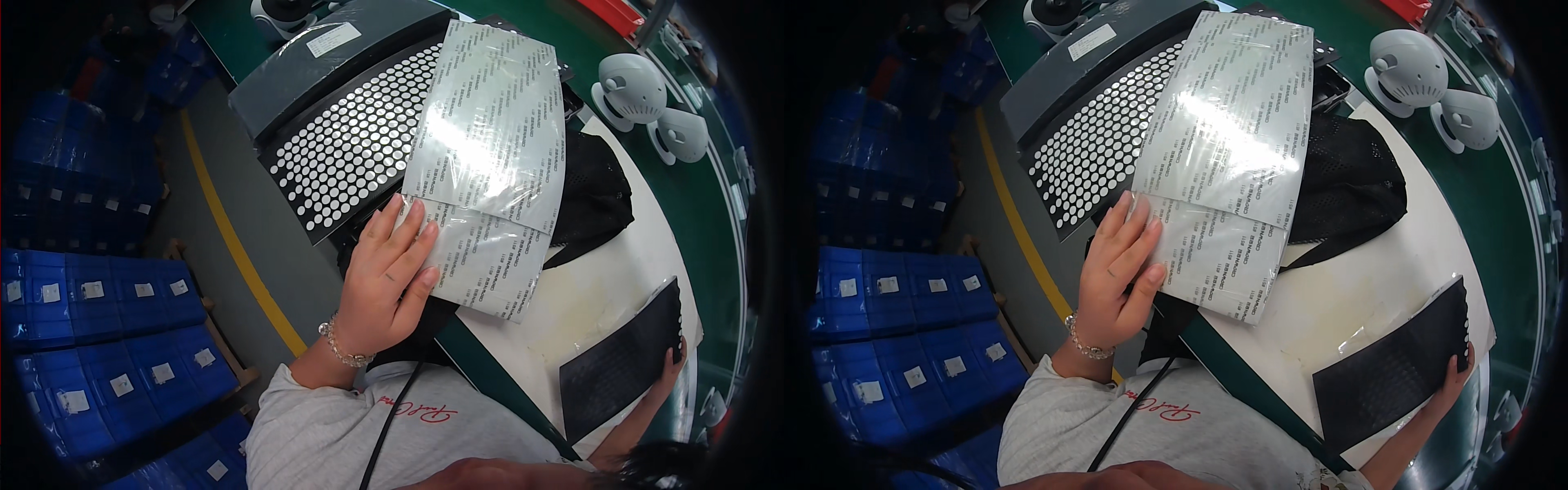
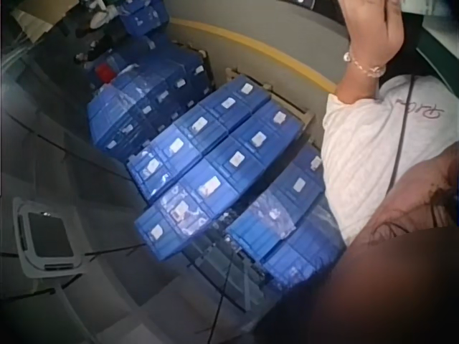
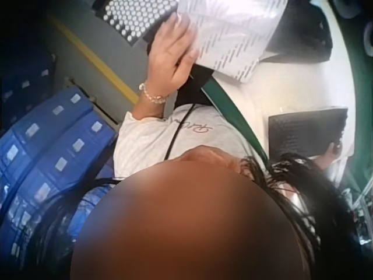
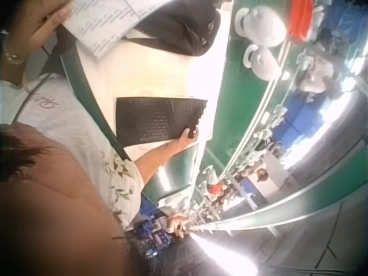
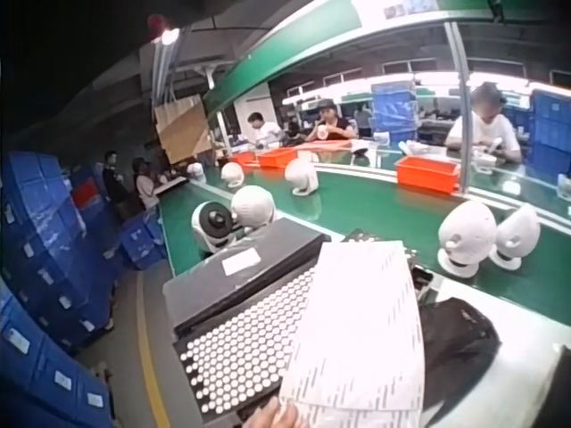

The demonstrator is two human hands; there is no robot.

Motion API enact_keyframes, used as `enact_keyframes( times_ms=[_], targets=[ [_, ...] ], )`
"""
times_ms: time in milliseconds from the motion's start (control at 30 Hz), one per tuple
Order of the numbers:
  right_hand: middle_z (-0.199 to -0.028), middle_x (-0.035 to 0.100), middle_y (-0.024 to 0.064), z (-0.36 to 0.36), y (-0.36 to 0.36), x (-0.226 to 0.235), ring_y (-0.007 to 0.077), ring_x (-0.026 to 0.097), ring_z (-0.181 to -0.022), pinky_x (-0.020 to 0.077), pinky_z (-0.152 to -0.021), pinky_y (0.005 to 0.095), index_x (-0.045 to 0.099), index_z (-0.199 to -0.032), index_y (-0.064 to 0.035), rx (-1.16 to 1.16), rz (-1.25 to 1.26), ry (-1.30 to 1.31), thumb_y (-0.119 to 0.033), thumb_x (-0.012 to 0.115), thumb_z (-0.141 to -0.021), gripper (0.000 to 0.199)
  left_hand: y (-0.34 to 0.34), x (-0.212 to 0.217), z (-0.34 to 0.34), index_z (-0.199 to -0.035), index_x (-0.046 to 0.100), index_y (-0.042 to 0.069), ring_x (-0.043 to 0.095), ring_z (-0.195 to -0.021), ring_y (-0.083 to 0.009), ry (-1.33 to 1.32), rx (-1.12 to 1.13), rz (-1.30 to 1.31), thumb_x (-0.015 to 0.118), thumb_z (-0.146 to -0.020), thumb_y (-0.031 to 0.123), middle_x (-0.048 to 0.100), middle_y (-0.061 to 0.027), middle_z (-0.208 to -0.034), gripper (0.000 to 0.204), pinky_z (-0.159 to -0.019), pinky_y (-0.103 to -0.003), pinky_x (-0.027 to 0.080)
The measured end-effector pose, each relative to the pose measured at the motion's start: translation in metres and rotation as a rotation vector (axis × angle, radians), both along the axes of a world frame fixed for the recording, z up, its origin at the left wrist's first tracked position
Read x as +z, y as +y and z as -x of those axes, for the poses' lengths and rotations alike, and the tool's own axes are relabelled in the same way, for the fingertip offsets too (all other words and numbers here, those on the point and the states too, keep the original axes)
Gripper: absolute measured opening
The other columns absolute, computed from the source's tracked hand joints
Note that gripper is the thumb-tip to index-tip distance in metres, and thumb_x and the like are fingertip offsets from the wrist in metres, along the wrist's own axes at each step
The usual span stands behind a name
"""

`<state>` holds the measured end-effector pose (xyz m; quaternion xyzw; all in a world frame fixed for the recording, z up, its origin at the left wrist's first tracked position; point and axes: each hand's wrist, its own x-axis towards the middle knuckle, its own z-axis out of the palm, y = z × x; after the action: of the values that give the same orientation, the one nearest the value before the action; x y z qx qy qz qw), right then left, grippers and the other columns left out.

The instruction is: Assembling security camera housings and bases at a factory workstation.

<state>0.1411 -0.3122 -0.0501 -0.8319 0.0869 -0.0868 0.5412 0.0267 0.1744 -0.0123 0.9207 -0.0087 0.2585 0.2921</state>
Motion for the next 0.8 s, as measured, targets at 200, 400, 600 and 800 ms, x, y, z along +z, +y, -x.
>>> enact_keyframes(
  times_ms=[200,400,600,800],
  targets=[
    [-0.122,0.04,0.0139,0.001,0.002,0.001,0.0211,0.041,-0.111,0.028,-0.097,0.0289,0.04,-0.124,-0.0036,-0.016,-0.011,0.002,-0.023,0.051,-0.084,0.045,-0.002,0.0,-0.001,-0.107,0.056,-0.002,0.039,-0.117,-0.04,-0.01,0.009,0.002,0.054,-0.075,0.004,0.053,-0.0176,-0.115,0.033,-0.096,-0.044,0.029],
    [-0.122,0.04,0.0138,0.001,-0.008,-0.005,0.0206,0.041,-0.11,0.0277,-0.097,0.0286,0.039,-0.124,-0.0043,-0.01,0.041,0.021,-0.023,0.051,-0.084,0.046,-0.002,0.001,0.0,-0.096,0.064,0.007,0.037,-0.117,-0.0413,-0.025,-0.033,-0.011,0.056,-0.072,0.0,0.054,-0.0151,-0.114,0.026,-0.095,-0.045,0.028],
    [-0.12,0.042,0.0133,0.001,-0.01,-0.003,0.0202,0.042,-0.109,0.0283,-0.096,0.0282,0.039,-0.124,-0.0047,0.026,-0.054,0.032,-0.023,0.052,-0.084,0.046,0.001,-0.004,0.0,-0.093,0.064,0.011,0.036,-0.116,-0.043,-0.044,-0.051,0.013,0.057,-0.067,-0.001,0.055,-0.0097,-0.115,0.03,-0.095,-0.049,0.026],
    [-0.122,0.04,0.0125,-0.001,-0.006,-0.007,0.0212,0.04,-0.111,0.0283,-0.097,0.0289,0.04,-0.123,-0.0048,0.02,0.002,-0.029,-0.025,0.054,-0.082,0.047,-0.002,0.003,0.001,-0.087,0.064,0.009,0.039,-0.116,-0.0379,-0.018,-0.018,-0.052,0.058,-0.069,0.001,0.058,-0.0097,-0.11,0.02,-0.098,-0.049,0.021]
  ],
)
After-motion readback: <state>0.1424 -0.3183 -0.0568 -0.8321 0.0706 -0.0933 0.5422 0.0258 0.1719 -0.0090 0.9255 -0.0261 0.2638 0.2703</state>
